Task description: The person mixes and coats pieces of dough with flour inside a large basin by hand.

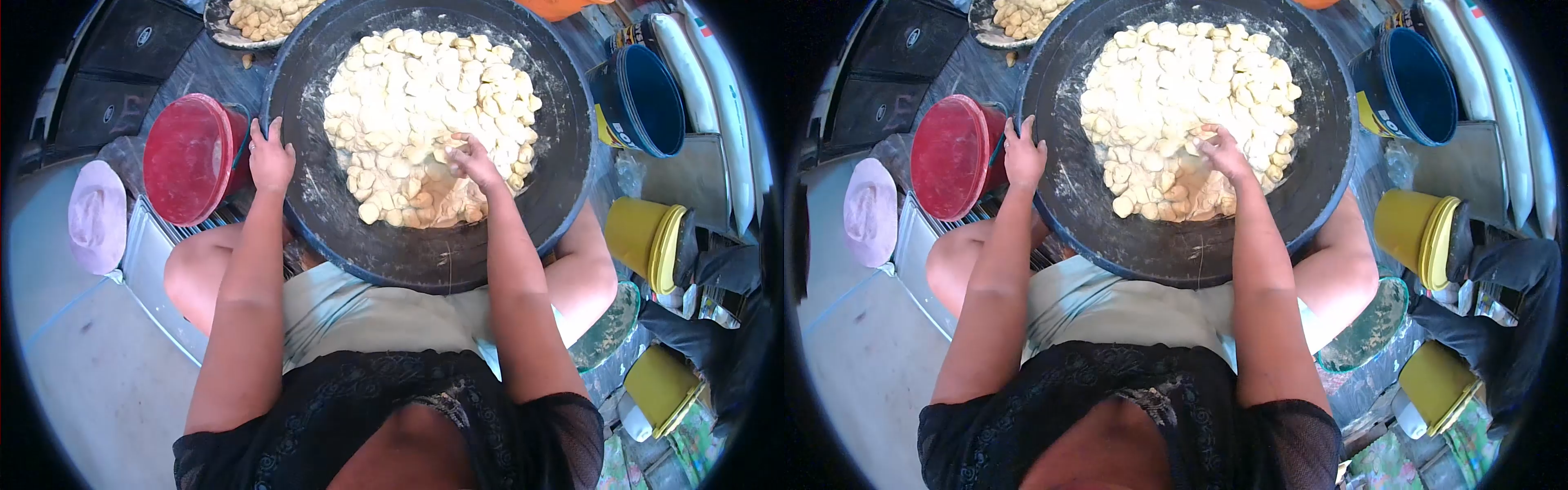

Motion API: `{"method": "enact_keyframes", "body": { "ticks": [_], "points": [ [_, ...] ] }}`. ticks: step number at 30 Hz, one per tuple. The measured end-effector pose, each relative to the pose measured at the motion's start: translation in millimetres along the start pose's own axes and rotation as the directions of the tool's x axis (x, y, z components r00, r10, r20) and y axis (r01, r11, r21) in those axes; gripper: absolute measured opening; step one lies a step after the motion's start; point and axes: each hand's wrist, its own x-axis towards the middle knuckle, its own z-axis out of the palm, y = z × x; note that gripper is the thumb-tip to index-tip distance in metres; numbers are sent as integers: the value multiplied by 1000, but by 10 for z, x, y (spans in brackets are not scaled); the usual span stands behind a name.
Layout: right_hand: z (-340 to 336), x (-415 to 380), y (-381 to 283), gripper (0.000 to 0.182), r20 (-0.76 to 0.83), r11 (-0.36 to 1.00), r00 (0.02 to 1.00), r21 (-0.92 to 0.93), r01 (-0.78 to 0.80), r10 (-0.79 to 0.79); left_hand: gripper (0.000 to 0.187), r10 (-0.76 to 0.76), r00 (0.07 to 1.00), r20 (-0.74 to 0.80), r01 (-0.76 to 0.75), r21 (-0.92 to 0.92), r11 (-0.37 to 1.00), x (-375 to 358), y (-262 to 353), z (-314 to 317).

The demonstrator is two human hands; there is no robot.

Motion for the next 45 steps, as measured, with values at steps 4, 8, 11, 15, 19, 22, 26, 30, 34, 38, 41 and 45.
{"method": "enact_keyframes", "body": {
  "ticks": [4,8,11,15,19,22,26,30,34,38,41,45],
  "points": [
    [270,-94,187,48,-284,685,895,-728,33,-345,58,-11,1000,-2,11,-13,1000,13,-11,7],
    [723,-48,697,36,-202,502,831,-859,105,-519,57,-28,1000,-10,28,-2,1000,27,-12,29],
    [848,-333,593,33,-51,692,946,-695,196,-319,56,-32,999,-5,32,4,999,9,3,11],
    [1098,-544,340,32,107,973,982,-157,172,-156,54,-29,1000,-10,29,0,1000,12,-12,22],
    [977,-253,223,41,310,961,949,-276,33,56,54,-41,999,-13,41,19,999,6,-59,64],
    [759,-147,123,33,393,931,902,-363,-26,179,54,-47,999,5,46,31,998,28,-27,47],
    [721,-98,173,25,-7,746,989,-657,109,-150,56,-65,996,54,63,26,998,34,-5,12],
    [1119,-29,445,29,15,634,883,-690,349,-469,56,-77,995,63,76,28,997,43,7,0],
    [1432,54,534,37,-11,574,865,-752,323,-502,55,-71,996,51,69,38,997,43,4,5],
    [1444,96,451,34,57,541,921,-795,275,-385,54,-55,998,31,53,61,997,46,-12,38],
    [1421,165,382,31,38,560,947,-798,221,-319,53,-52,998,38,50,58,997,44,-35,54],
    [1498,216,484,20,-113,645,908,-739,194,-403,55,-60,997,52,58,40,998,57,-22,36]
  ]
}}
